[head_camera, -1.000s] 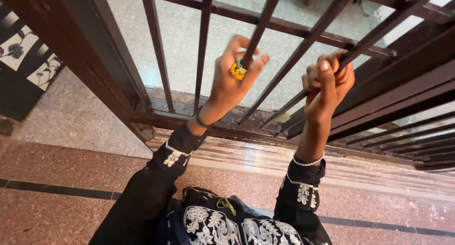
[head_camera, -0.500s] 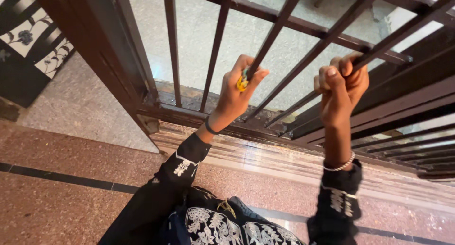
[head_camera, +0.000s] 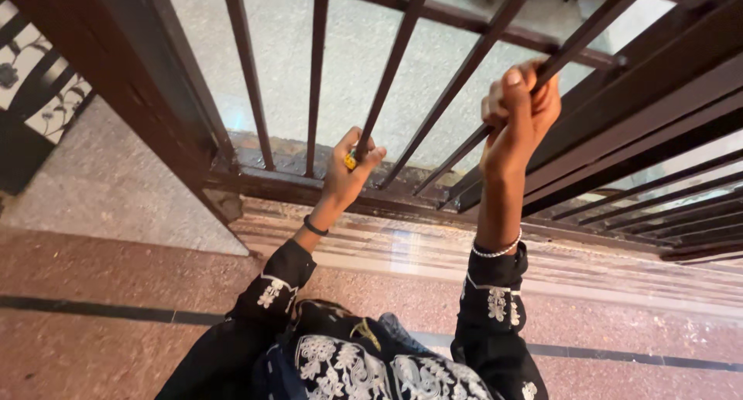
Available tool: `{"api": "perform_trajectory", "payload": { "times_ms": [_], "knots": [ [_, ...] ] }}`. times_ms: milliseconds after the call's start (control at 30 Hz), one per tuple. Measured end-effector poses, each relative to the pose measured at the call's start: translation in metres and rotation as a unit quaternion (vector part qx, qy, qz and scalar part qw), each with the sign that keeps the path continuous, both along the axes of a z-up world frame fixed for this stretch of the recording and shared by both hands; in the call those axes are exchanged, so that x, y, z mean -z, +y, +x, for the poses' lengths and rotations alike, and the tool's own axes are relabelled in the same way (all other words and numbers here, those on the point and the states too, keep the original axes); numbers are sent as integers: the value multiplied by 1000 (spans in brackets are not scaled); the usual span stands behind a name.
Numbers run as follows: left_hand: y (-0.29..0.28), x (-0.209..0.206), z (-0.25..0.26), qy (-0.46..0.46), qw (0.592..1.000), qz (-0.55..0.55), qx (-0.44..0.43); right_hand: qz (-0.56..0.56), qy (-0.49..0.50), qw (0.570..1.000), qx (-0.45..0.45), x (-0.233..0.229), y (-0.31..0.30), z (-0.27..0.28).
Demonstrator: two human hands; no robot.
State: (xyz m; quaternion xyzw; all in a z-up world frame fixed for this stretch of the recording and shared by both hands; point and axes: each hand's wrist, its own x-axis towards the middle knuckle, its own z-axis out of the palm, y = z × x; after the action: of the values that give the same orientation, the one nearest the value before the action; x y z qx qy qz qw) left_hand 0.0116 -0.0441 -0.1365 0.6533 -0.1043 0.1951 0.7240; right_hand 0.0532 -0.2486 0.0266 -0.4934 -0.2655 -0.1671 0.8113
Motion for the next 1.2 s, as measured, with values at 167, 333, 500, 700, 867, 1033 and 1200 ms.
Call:
{"api": "perform_trajectory", "payload": {
  "times_ms": [167,333,500,700,867,1033,1200],
  "knots": [
    [1,-87,21,-37,998,4,58,-7,8,1000,-15,0,-2,-2],
    [-9,-147,29,-191,980,47,-27,-8,7,1000,-12,3,-2,-2],
    [-16,-152,19,-126,984,49,-115,4,0,999,-33,-1,0,0],
    [-13,-132,21,-160,983,35,-79,-1,-9,1000,-22,2,-1,0],
    [-15,-87,19,-131,987,32,-91,-15,-11,1000,-25,-2,-2,1],
    [-7,-14,12,-60,992,64,-92,-9,-3,999,-44,-3,-3,0],
    [-3,26,6,-52,988,101,-101,-21,-16,999,-38,2,-4,2]
  ]
}}
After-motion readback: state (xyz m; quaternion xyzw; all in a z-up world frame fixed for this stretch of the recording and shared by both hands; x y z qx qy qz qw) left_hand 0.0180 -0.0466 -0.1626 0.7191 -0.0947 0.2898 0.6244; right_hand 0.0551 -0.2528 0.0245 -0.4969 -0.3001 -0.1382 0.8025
